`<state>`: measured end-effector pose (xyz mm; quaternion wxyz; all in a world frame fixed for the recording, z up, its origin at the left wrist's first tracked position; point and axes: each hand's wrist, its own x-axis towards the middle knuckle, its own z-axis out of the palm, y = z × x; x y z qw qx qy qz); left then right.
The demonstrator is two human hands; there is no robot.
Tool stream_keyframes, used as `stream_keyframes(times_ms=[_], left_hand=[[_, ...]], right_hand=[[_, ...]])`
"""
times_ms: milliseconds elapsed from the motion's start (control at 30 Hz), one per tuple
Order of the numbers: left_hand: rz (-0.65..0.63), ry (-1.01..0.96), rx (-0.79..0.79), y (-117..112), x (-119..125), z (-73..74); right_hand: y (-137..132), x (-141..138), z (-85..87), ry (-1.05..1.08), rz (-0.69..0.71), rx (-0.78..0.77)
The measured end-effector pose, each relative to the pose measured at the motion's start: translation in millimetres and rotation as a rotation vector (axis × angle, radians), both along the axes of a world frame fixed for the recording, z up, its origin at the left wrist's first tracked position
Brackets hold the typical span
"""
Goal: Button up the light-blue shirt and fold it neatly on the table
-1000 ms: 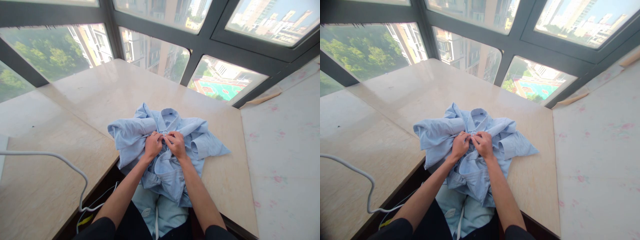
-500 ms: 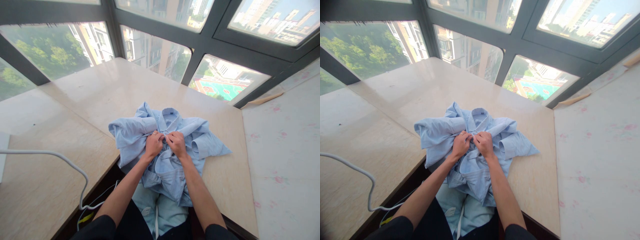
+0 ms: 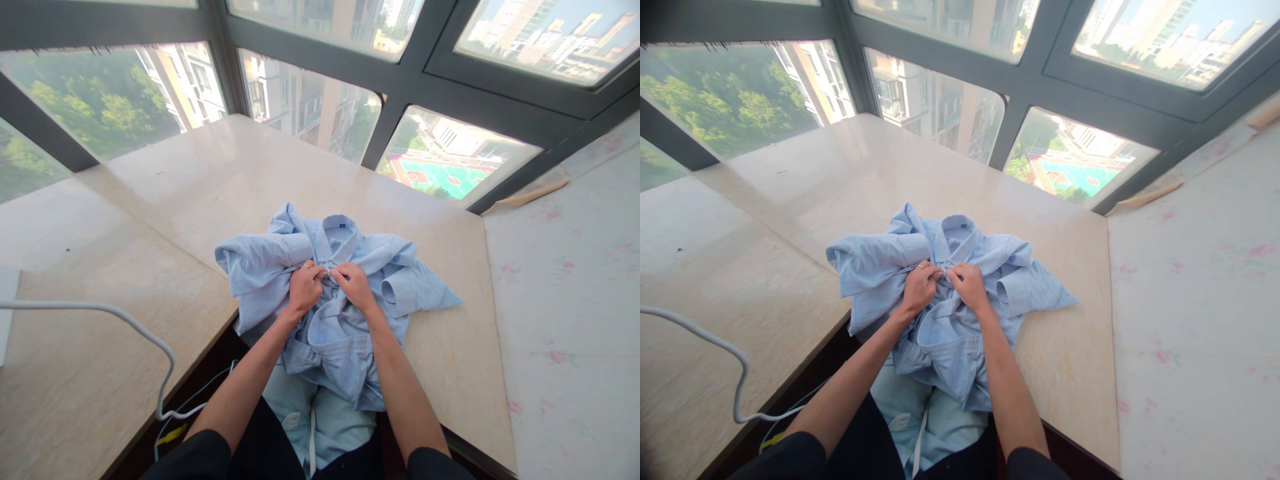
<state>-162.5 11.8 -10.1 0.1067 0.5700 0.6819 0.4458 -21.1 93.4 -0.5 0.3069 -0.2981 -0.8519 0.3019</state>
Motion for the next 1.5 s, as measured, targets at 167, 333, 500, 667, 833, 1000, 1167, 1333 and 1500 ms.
stream_keyframes(times_ms=[167,333,500,667,833,1000,1167,1333,1500], left_hand=[[-0.014,0.014,0.009,-1,-1,-0.3],[-0.014,-0.006,0.011,0,-1,-1.4],[0.0,-0.068,-0.013,-1,-1,0.2],[0.011,-0.125,-0.008,-1,-1,1.8],[0.011,-0.148,0.014,-1,-1,1.0],[0.028,-0.173,0.02,0,-1,0.9],[0.03,-0.199,0.039,-1,-1,1.4],[0.042,-0.215,0.041,0,-2,2.6],[0.038,-0.26,0.077,-1,-2,4.3]], right_hand=[[0,-1,2.6,-0.018,-0.025,-0.017],[0,-2,5.4,-0.007,-0.03,-0.099],[3,-3,7.6,-0.017,-0.079,-0.241],[1,-4,10.1,0.001,-0.085,-0.339],[-3,-5,9.5,0.031,-0.115,-0.315],[-6,-7,7.3,0.033,-0.16,-0.3],[-8,-9,6.9,0.041,-0.195,-0.317],[-9,-10,7.0,0.044,-0.206,-0.325],[-9,-11,3.3,-0.048,-0.235,-0.194]])
